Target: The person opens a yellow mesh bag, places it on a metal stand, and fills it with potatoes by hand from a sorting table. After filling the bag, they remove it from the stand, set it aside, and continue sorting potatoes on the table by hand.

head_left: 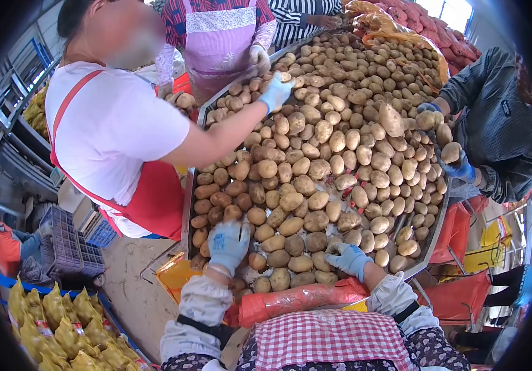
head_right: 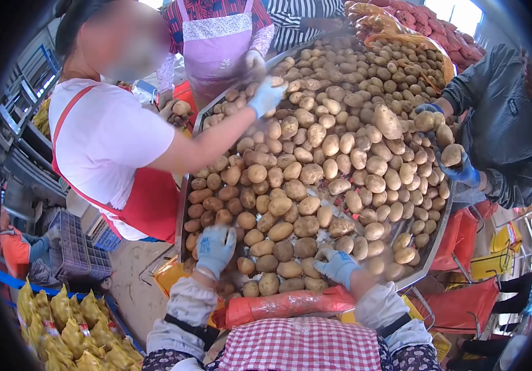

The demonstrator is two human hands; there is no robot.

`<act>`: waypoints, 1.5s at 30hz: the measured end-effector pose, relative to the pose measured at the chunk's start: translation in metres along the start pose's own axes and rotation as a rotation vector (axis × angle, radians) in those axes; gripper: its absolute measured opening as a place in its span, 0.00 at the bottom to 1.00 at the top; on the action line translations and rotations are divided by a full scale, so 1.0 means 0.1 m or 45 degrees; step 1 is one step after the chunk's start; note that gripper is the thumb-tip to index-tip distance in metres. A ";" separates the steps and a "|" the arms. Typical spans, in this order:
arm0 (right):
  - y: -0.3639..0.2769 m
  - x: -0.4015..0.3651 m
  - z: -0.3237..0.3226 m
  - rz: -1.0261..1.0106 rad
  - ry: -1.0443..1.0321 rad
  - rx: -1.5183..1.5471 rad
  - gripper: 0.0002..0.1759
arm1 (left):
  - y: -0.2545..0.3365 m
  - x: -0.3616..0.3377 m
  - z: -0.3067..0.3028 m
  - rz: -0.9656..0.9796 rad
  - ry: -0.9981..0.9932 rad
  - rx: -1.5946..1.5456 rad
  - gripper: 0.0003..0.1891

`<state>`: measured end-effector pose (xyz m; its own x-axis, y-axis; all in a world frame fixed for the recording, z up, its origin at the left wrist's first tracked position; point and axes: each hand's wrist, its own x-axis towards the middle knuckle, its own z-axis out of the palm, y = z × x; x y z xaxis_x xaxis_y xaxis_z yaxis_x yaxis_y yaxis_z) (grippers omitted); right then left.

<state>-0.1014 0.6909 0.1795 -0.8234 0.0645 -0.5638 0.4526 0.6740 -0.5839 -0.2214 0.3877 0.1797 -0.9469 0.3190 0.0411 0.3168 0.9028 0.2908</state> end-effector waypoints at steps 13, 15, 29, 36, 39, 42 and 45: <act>-0.05 0.06 -0.12 0.110 -0.155 0.265 0.19 | -0.19 0.60 0.43 0.016 0.012 0.075 0.25; -0.05 0.08 -0.10 0.100 -0.155 0.282 0.19 | -0.11 0.72 0.37 -0.130 -0.121 0.082 0.24; 0.13 0.21 -0.05 0.031 -0.132 0.211 0.18 | -0.17 0.99 0.18 -0.044 -0.095 -0.023 0.26; 0.10 0.16 -0.05 0.037 -0.106 0.244 0.18 | -0.17 1.66 0.32 -0.099 0.057 0.031 0.28; 0.15 0.15 -0.04 0.013 -0.082 0.211 0.19 | -0.43 1.69 0.64 0.156 0.449 -0.366 0.23; 0.08 0.13 -0.06 0.053 -0.080 0.280 0.19 | -0.41 1.37 0.31 -0.324 -0.273 -1.868 0.23; 0.14 0.12 -0.04 0.067 -0.090 0.171 0.19 | -0.26 0.95 0.23 -0.162 -0.422 -2.455 0.24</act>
<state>-0.1067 0.7040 0.1674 -0.7735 0.0421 -0.6324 0.5398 0.5665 -0.6227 -0.3185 0.4015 0.1545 -0.8366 0.5283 -0.1449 -0.4318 -0.4730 0.7680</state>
